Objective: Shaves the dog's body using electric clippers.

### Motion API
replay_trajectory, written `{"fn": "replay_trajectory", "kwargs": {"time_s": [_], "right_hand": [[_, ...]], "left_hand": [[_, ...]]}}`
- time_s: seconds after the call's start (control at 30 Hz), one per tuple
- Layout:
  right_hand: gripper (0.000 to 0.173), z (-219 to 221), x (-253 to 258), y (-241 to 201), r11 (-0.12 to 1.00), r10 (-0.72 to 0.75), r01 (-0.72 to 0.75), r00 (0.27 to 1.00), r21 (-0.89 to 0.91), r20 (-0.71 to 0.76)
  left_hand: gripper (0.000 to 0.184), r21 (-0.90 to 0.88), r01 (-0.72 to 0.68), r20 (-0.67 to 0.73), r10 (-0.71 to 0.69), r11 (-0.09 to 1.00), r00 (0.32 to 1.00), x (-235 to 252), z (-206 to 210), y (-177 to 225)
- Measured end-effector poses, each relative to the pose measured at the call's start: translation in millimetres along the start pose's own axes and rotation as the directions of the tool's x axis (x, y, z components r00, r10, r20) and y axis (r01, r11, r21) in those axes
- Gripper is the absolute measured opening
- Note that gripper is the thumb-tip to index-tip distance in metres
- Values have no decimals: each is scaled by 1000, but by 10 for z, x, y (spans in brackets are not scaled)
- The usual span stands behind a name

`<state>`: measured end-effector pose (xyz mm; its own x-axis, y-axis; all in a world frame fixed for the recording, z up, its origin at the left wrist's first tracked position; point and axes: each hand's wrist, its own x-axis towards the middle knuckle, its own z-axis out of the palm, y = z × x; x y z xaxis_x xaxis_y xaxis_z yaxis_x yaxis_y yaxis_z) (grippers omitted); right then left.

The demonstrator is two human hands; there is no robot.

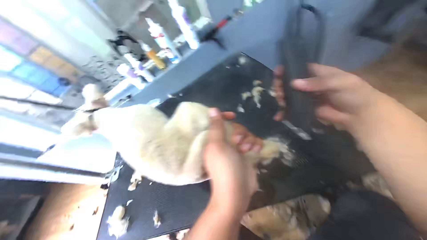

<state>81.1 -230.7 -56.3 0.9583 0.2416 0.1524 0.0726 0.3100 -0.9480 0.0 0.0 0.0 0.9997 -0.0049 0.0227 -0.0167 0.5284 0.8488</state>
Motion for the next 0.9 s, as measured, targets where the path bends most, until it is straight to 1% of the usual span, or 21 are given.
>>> {"fn": "replay_trajectory", "kwargs": {"time_s": [0.03, 0.07, 0.1, 0.13, 0.17, 0.23, 0.3, 0.37, 0.43, 0.47, 0.5, 0.53, 0.57, 0.6, 0.67, 0.7, 0.77, 0.8, 0.83, 0.87, 0.9], "right_hand": [[29, 40, -63, -22, 998, 45, -39, 985, 44, -166], [24, 84, -113, -43, 993, 102, -76, 938, 89, -331], [26, 107, -161, -48, 987, 150, -104, 879, 126, -452], [29, 116, -216, -44, 982, 175, -112, 836, 149, -521], [31, 116, -285, -37, 980, 180, -103, 824, 170, -537], [41, 209, -463, -76, 974, 173, -74, 850, 212, -497], [51, 331, -644, -112, 967, 138, -22, 884, 255, -447], [54, 359, -790, -98, 949, 155, -24, 905, 314, -397], [63, 360, -931, -49, 930, 233, -111, 916, 352, -328], [67, 413, -989, -15, 928, 277, -163, 904, 335, -327], [69, 487, -1036, 30, 927, 317, -213, 884, 309, -342], [68, 588, -1077, 81, 925, 353, -261, 863, 277, -363], [66, 702, -1127, 132, 918, 381, -297, 845, 263, -376], [65, 803, -1169, 181, 910, 400, -314, 835, 270, -378], [62, 957, -1236, 253, 904, 395, -293, 851, 312, -347], [57, 1017, -1275, 264, 902, 378, -267, 867, 338, -325], [43, 1089, -1352, 271, 905, 315, -205, 911, 372, -267], [36, 1107, -1389, 279, 904, 291, -183, 925, 386, -243], [31, 1128, -1419, 287, 903, 274, -165, 933, 398, -234], [26, 1158, -1437, 287, 910, 263, -156, 933, 383, -245], [26, 1181, -1450, 287, 927, 245, -148, 934, 345, -259]], "left_hand": [[47, 64, 13, -6, -13, 998, 1000, 60, -27, -73], [48, 151, 30, -24, -27, 988, 999, 125, -56, -149], [49, 238, 53, -74, -36, 970, 997, 193, -59, -210], [51, 340, 90, -148, -41, 936, 988, 249, -46, -252], [54, 434, 149, -233, -49, 889, 971, 298, -20, -281], [58, 559, 270, -342, -78, 784, 936, 369, 19, -298], [56, 612, 276, -354, -55, 741, 934, 438, 25, -383], [55, 681, 206, -283, -7, 703, 959, 516, -70, -603], [56, 764, 80, -113, 10, 640, 994, 541, -278, -835], [60, 797, 7, -20, 14, 603, 1000, 550, -352, -883], [62, 819, -23, 26, 3, 574, 1000, 546, -356, -822], [62, 839, -25, 49, -30, 544, 998, 542, -327, -729], [61, 837, -10, 70, -90, 547, 993, 546, -312, -668], [60, 816, 29, 86, -171, 578, 981, 564, -318, -606], [57, 745, 99, 141, -301, 660, 943, 657, -394, -564], [50, 722, 116, 197, -364, 682, 910, 722, -439, -576], [44, 706, 167, 308, -511, 688, 803, 843, -528, -503], [41, 711, 184, 324, -549, 679, 771, 883, -570, -432], [40, 724, 192, 317, -567, 663, 761, 924, -613, -356], [39, 733, 198, 300, -571, 651, 764, 973, -659, -286], [38, 728, 213, 284, -570, 652, 771, 1023, -711, -221]]}}
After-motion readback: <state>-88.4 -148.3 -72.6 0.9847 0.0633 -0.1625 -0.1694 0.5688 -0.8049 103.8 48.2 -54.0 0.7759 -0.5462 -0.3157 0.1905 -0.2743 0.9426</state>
